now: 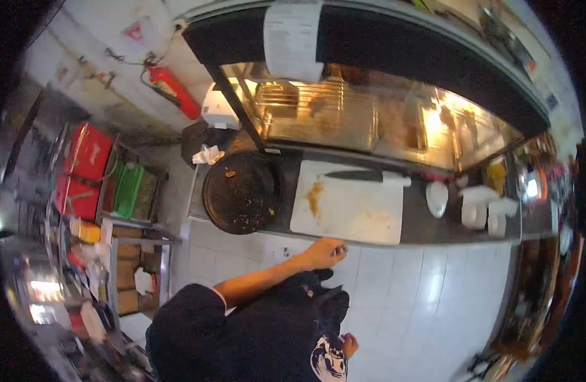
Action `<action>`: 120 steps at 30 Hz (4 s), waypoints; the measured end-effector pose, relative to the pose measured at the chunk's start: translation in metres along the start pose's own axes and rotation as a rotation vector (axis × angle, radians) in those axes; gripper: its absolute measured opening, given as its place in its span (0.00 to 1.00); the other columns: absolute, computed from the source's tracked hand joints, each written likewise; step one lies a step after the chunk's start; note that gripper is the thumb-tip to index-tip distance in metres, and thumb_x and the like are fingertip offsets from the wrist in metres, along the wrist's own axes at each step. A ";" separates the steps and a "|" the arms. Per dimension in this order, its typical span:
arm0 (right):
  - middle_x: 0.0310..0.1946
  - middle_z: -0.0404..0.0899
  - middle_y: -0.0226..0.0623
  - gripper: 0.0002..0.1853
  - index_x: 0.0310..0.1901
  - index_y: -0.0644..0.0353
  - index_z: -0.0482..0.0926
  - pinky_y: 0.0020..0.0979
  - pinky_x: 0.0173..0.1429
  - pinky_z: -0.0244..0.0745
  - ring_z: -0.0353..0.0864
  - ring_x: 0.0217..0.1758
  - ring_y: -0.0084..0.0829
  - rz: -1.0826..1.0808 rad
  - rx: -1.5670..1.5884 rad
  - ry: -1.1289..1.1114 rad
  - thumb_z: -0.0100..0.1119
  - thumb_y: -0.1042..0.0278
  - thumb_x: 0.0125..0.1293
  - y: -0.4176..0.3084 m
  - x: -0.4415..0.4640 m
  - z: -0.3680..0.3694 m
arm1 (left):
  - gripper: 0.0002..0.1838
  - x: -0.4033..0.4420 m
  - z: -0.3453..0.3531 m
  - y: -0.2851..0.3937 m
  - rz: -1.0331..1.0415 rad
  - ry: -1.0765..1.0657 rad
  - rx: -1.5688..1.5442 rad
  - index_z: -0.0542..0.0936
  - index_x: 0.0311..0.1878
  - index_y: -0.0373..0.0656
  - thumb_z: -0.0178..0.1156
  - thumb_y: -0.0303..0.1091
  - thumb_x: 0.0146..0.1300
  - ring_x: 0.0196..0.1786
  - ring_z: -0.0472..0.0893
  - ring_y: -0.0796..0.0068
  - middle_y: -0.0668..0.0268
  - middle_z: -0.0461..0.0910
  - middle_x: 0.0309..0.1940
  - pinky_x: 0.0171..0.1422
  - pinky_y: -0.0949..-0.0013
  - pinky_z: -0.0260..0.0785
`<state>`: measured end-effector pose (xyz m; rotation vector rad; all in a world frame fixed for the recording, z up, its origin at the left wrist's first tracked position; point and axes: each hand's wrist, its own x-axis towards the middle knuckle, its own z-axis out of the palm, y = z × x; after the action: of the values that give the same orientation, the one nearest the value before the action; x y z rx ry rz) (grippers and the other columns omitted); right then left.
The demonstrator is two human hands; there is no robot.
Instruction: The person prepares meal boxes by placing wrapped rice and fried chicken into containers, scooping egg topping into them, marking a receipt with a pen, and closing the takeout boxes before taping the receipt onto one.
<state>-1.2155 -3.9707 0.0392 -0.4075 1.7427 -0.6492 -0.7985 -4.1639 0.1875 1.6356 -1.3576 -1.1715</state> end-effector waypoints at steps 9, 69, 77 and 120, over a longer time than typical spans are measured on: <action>0.25 0.80 0.34 0.07 0.42 0.66 0.81 0.29 0.24 0.73 0.76 0.21 0.25 -0.504 -0.981 -0.299 0.62 0.71 0.68 -0.253 0.246 -0.028 | 0.07 -0.044 0.020 -0.072 -0.226 0.846 -0.190 0.84 0.45 0.39 0.62 0.28 0.65 0.38 0.84 0.67 0.60 0.86 0.37 0.45 0.66 0.76; 0.34 0.87 0.43 0.11 0.43 0.61 0.83 0.35 0.45 0.80 0.88 0.37 0.36 -0.899 -1.037 -0.446 0.69 0.64 0.64 -0.251 -0.091 0.374 | 0.06 -0.044 -0.349 -0.116 0.135 0.964 0.515 0.86 0.42 0.43 0.65 0.34 0.65 0.42 0.85 0.66 0.63 0.85 0.34 0.61 0.58 0.71; 0.48 0.84 0.38 0.36 0.67 0.59 0.72 0.34 0.62 0.75 0.83 0.54 0.31 -0.957 -0.306 -1.201 0.77 0.71 0.56 -0.367 -0.189 0.446 | 0.12 -0.091 -0.219 0.015 0.152 0.337 -1.006 0.85 0.52 0.36 0.59 0.33 0.75 0.45 0.83 0.78 0.67 0.87 0.42 0.52 0.70 0.77; 0.66 0.68 0.52 0.29 0.69 0.53 0.71 0.55 0.65 0.74 0.72 0.65 0.52 -0.035 0.600 -1.433 0.50 0.46 0.74 -0.314 -0.130 0.263 | 0.08 -0.063 0.048 0.127 0.475 0.755 0.241 0.86 0.39 0.47 0.71 0.27 0.55 0.36 0.85 0.58 0.62 0.81 0.33 0.39 0.61 0.78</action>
<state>-0.9477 -4.1966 0.2874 -0.3238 0.1604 -0.6051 -0.8905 -4.1271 0.3001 1.5494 -1.2843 -0.0806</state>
